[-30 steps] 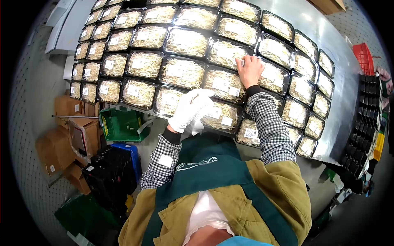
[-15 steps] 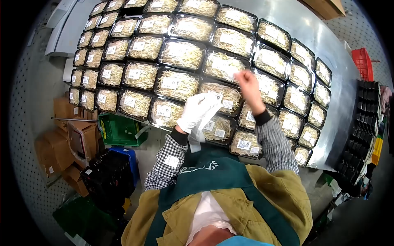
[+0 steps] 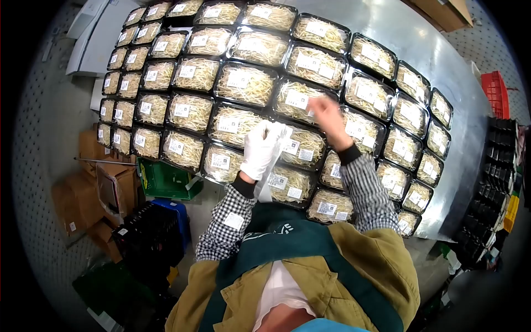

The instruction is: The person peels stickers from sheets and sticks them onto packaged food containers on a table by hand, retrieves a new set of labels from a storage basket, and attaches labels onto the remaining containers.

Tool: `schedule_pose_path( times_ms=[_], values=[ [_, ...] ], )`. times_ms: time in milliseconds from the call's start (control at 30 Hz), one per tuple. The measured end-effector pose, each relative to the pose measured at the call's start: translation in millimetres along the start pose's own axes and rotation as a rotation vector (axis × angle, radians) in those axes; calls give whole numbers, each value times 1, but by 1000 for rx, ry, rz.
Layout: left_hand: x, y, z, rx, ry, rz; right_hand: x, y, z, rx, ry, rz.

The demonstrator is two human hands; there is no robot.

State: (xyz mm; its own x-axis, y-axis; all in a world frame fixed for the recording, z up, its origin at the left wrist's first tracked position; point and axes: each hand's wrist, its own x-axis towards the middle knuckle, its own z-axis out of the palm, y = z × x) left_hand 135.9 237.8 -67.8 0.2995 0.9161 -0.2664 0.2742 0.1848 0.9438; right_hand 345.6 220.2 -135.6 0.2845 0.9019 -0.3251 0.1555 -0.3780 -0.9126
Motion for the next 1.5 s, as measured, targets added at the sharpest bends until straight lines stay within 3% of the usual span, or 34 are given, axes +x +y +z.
schedule_pose_path(
  times_ms=[33, 67, 100, 167, 200, 233, 267, 300, 500, 633, 733, 767, 800, 833, 867, 900, 933, 967, 1033, 1100, 1133, 1167, 1233, 1267, 1367, 1433, 1500],
  values=[
    [2, -3, 5, 111, 67, 47, -26, -15, 9, 302, -290, 89],
    [6, -8, 13, 74, 128, 42, -52, -35, 19, 427, -285, 307],
    [9, -7, 14, 29, 53, 9, -62, -35, 22, 417, -302, 185],
    [7, -5, 15, -231, -88, -107, -49, -31, 8, 434, -120, 105],
    [3, -4, 16, -523, -179, -232, -22, -16, -6, 234, 53, -27],
    [-2, 11, 10, -624, -243, -327, 7, -16, -21, 169, 229, -145],
    [-7, 15, 5, -668, -268, -328, 47, -15, -49, -71, 204, -31],
    [-10, 15, 0, -713, -290, -326, 86, -9, -60, -170, 397, -286],
    [-28, 10, -38, -376, -214, -275, 209, -6, -79, -1045, 655, -317],
    [-40, -2, -54, -397, -117, -291, 210, 7, -72, -1044, 760, -224],
    [-42, -12, -64, -336, -130, -272, 178, 14, -64, -903, 822, -348],
    [-41, -13, -65, -307, -126, -253, 159, 18, -53, -805, 802, -430],
    [-40, -16, -61, -224, -76, -137, 118, -5, -32, -568, 486, -280],
    [-41, -3, -51, -476, 6, -221, 70, -28, -7, -332, 164, -123],
    [-38, -9, -47, -385, 68, -137, 39, -10, 15, -171, -127, -123],
    [-38, -16, -45, -290, 123, -56, -12, -46, 37, 63, -396, 40],
    [-39, -20, -44, -240, 155, -39, -45, -49, 59, 180, -478, -114],
    [-41, -25, -45, -192, 181, -19, -74, -61, 72, 258, -496, 60],
    [-51, -27, -62, -136, -6, -37, -106, -62, 85, 351, -354, 111],
    [-69, -23, -85, -329, -229, -182, -121, -56, 91, 408, -196, 65],
    [-77, -14, -115, -155, -387, -118, -126, -50, 96, 380, -21, 17],
    [-90, -22, -144, -216, -424, -222, -129, -38, 100, 378, 35, 34],
    [-113, -28, -216, -312, -318, -275, -149, -19, 125, 114, -13, 59],
    [-123, -15, -247, -248, -173, -270, -158, -2, 152, -140, 64, -195],
    [-148, -16, -332, -319, 139, -111, -166, 7, 225, -519, 301, -313],
    [-153, -26, -368, -353, 130, -28, -164, 7, 254, -807, 428, -370],
    [-152, -28, -376, -168, 40, 62, -160, 20, 265, -906, 581, -466]
  ],
)
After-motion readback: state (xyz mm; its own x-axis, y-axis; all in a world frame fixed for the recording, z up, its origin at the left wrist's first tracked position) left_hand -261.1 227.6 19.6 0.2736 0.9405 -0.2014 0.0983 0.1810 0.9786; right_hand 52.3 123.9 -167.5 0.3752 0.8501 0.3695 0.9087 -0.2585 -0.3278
